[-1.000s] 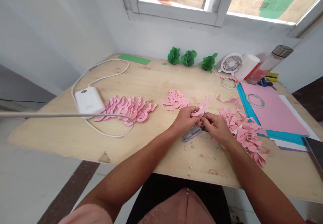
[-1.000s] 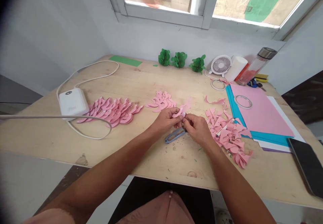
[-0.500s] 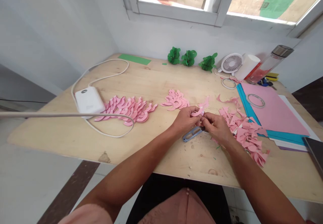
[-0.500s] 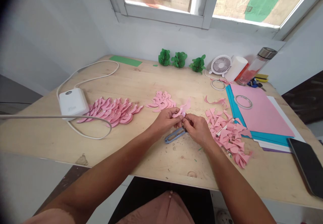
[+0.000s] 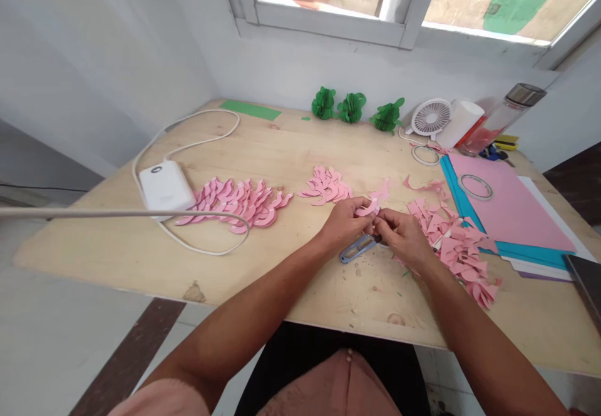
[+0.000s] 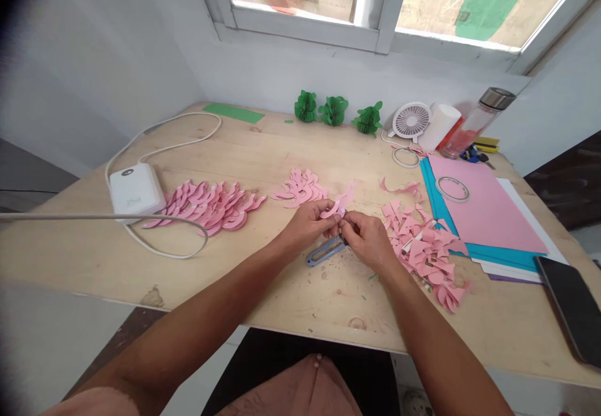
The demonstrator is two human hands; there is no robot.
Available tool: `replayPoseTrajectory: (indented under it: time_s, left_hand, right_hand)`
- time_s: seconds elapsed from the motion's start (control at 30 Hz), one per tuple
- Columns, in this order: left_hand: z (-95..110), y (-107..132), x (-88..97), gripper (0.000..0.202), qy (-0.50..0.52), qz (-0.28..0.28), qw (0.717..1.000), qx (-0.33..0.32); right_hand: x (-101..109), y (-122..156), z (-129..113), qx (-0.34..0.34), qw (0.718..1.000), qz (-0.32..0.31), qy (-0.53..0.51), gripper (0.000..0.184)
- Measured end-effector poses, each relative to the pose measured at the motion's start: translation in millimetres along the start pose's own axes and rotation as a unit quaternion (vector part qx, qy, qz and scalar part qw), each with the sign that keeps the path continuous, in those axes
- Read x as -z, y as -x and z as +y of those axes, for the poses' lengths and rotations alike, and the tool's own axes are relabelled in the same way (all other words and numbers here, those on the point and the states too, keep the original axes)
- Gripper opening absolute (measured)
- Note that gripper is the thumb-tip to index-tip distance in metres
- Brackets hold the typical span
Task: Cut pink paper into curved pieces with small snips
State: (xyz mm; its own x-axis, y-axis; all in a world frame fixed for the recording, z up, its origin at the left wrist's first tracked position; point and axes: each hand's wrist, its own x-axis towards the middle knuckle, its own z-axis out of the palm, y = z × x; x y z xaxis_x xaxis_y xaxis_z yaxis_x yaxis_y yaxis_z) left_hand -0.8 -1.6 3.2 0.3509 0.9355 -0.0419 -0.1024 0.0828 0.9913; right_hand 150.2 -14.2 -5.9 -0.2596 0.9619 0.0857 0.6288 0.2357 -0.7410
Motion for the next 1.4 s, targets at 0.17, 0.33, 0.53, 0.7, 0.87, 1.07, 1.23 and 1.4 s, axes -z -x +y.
replayPoseTrajectory:
  time_s: [0.17, 0.33, 0.53, 0.7, 0.87, 1.07, 1.23, 1.4]
  left_hand:
    - [-1.2, -0.7, 0.7, 0.015, -0.006, 0.001, 1.000, -0.001]
    - [-1.5, -0.6, 0.7, 0.016, -0.005, 0.000, 1.000, -0.001]
    - [-2.1, -0.9, 0.6, 0.014, -0.005, -0.001, 1.000, -0.005]
    - [-2.9, -1.6, 0.9, 0.013, -0.009, -0.001, 1.000, -0.006]
    - [-3.3, -2.0, 0.8, 0.014, -0.010, -0.001, 1.000, -0.007]
    - [-5.7, -3.2, 1.4, 0.013, -0.012, -0.004, 1.000, -0.011]
    - [-6.6, -3.4, 1.9, 0.014, -0.019, -0.010, 1.000, -0.017]
    - [-4.2, -2.2, 1.5, 0.017, -0.024, -0.003, 0.999, -0.020]
  right_hand:
    - [-0.2, 0.1, 0.7, 0.001, 1.000, -0.001, -0.002, 0.027]
    - [0.0, 0.0, 1.0, 0.002, 1.000, 0.001, 0.000, 0.027]
    - [0.4, 0.0, -0.2, 0.001, 1.000, -0.004, 0.004, 0.027]
    - [-0.6, 0.2, 1.3, 0.003, 1.000, -0.005, -0.007, 0.027]
    - [-1.0, 0.6, 2.2, -0.002, 1.000, -0.005, -0.003, 0.028]
    - [0.4, 0.0, 1.0, 0.007, 1.000, -0.027, 0.013, 0.024]
    - [2.4, 0.2, -3.0, 0.009, 0.999, -0.026, 0.030, 0.022]
    - [5.1, 2.1, -11.1, 0.025, 0.998, -0.008, 0.053, 0.022]
